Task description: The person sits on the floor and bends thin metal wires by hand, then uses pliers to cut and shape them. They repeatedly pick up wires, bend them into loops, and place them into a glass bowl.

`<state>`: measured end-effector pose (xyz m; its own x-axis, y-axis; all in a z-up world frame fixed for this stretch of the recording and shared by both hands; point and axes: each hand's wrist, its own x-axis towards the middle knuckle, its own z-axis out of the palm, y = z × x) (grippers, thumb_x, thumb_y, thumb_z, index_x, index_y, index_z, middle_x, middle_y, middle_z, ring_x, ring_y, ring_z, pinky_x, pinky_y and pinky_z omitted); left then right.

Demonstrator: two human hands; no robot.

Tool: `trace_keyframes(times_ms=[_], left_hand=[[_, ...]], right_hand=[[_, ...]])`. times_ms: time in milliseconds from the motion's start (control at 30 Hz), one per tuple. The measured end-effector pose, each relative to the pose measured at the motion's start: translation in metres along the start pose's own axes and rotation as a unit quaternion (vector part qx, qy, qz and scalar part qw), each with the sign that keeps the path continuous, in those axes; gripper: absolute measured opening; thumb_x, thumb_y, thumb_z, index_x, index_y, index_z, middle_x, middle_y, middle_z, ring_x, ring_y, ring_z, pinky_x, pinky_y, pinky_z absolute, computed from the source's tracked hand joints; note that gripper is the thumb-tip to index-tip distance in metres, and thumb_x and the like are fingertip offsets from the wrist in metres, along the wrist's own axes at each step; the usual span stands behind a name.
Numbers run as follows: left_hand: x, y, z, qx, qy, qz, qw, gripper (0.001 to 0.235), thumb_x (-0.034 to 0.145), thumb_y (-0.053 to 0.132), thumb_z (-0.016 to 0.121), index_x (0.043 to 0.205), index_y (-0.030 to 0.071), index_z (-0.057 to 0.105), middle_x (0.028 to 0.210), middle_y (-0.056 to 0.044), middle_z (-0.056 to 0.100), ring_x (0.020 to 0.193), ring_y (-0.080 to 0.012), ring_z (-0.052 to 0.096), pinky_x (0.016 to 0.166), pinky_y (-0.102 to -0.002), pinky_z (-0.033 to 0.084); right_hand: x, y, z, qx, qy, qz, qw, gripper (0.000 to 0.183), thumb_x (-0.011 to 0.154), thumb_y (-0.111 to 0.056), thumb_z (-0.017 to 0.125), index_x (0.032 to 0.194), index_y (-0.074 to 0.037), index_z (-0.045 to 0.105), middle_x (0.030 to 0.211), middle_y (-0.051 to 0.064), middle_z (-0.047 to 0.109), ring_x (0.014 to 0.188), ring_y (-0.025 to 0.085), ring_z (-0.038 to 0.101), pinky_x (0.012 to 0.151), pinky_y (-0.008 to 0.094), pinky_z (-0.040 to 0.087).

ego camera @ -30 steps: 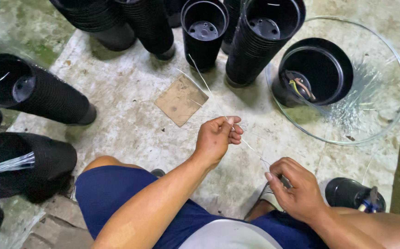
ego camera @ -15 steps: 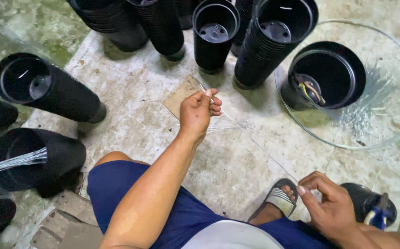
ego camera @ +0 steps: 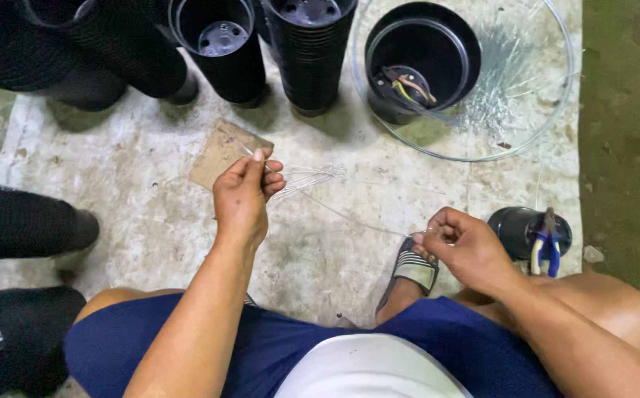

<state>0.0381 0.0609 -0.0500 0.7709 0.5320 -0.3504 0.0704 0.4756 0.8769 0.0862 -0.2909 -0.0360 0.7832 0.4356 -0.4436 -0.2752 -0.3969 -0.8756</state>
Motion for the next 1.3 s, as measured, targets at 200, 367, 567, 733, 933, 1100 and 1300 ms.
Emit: trace_keyframes(times_ms=[200,367,567,733,933,1100,1300], left_hand=[[-0.007,-0.002,0.001,0.008,0.002,0.025,1.000,0.030,0.105,0.023,0.060,0.118,-0.003,0.069,0.087,-0.006,0.070,0.068,-0.0096,0.063,0.064,-0.024,0.056],[-0.010,0.000,0.003,0.009,-0.010,0.060,0.998,0.028,0.106,0.023,0.061,0.118,-0.002,0.067,0.089,-0.006,0.070,0.068,-0.0089,0.062,0.064,-0.023,0.055],[-0.020,0.002,0.014,0.021,-0.022,0.080,0.996,0.028,0.107,0.023,0.061,0.117,-0.002,0.067,0.088,-0.006,0.069,0.068,-0.0087,0.061,0.064,-0.023,0.055],[-0.034,-0.002,0.033,0.037,-0.054,0.089,0.994,0.030,0.107,0.026,0.059,0.118,-0.001,0.067,0.088,-0.006,0.069,0.068,-0.0084,0.061,0.063,-0.023,0.054],[-0.055,-0.022,0.060,0.076,-0.055,0.074,0.993,0.027,0.106,0.023,0.055,0.114,0.000,0.065,0.091,-0.009,0.072,0.066,-0.0101,0.061,0.061,-0.025,0.055],[-0.119,-0.084,0.105,0.118,-0.123,-0.070,0.983,0.029,0.107,0.023,0.047,0.108,-0.001,0.063,0.092,-0.013,0.074,0.068,-0.0140,0.067,0.065,-0.028,0.059],[-0.146,-0.104,0.132,0.073,-0.101,-0.134,0.983,0.033,0.108,0.024,0.046,0.106,-0.003,0.063,0.096,-0.018,0.076,0.077,-0.0170,0.072,0.073,-0.030,0.063]], right_hand=[[-0.012,-0.012,0.007,-0.089,0.000,0.003,0.996,0.021,0.086,-0.015,0.079,0.081,-0.004,0.062,0.066,-0.003,0.056,0.061,0.005,0.046,0.054,0.024,0.041],[-0.018,-0.022,0.007,-0.054,0.001,0.007,0.998,0.022,0.088,-0.015,0.079,0.084,-0.001,0.063,0.068,-0.005,0.056,0.062,0.004,0.047,0.055,0.024,0.042],[-0.037,-0.035,0.004,-0.129,-0.009,0.007,0.992,0.026,0.086,-0.022,0.077,0.110,-0.012,0.076,0.064,0.002,0.060,0.059,0.008,0.050,0.056,0.028,0.045],[-0.048,-0.029,0.002,-0.304,-0.042,-0.159,0.939,0.017,0.087,-0.022,0.070,0.094,-0.009,0.078,0.078,0.015,0.072,0.075,0.033,0.068,0.071,0.044,0.052],[-0.057,-0.022,-0.007,-0.291,-0.007,-0.200,0.935,0.014,0.088,-0.020,0.068,0.086,-0.007,0.073,0.080,0.018,0.070,0.083,0.040,0.066,0.075,0.048,0.051],[-0.062,-0.022,-0.012,-0.346,0.062,-0.286,0.891,0.008,0.084,-0.016,0.071,0.082,-0.007,0.070,0.073,0.015,0.067,0.078,0.037,0.064,0.076,0.047,0.050],[-0.068,-0.021,-0.017,-0.434,0.119,-0.456,0.768,0.011,0.078,-0.010,0.073,0.079,-0.006,0.063,0.069,0.011,0.060,0.075,0.032,0.061,0.085,0.047,0.051]])
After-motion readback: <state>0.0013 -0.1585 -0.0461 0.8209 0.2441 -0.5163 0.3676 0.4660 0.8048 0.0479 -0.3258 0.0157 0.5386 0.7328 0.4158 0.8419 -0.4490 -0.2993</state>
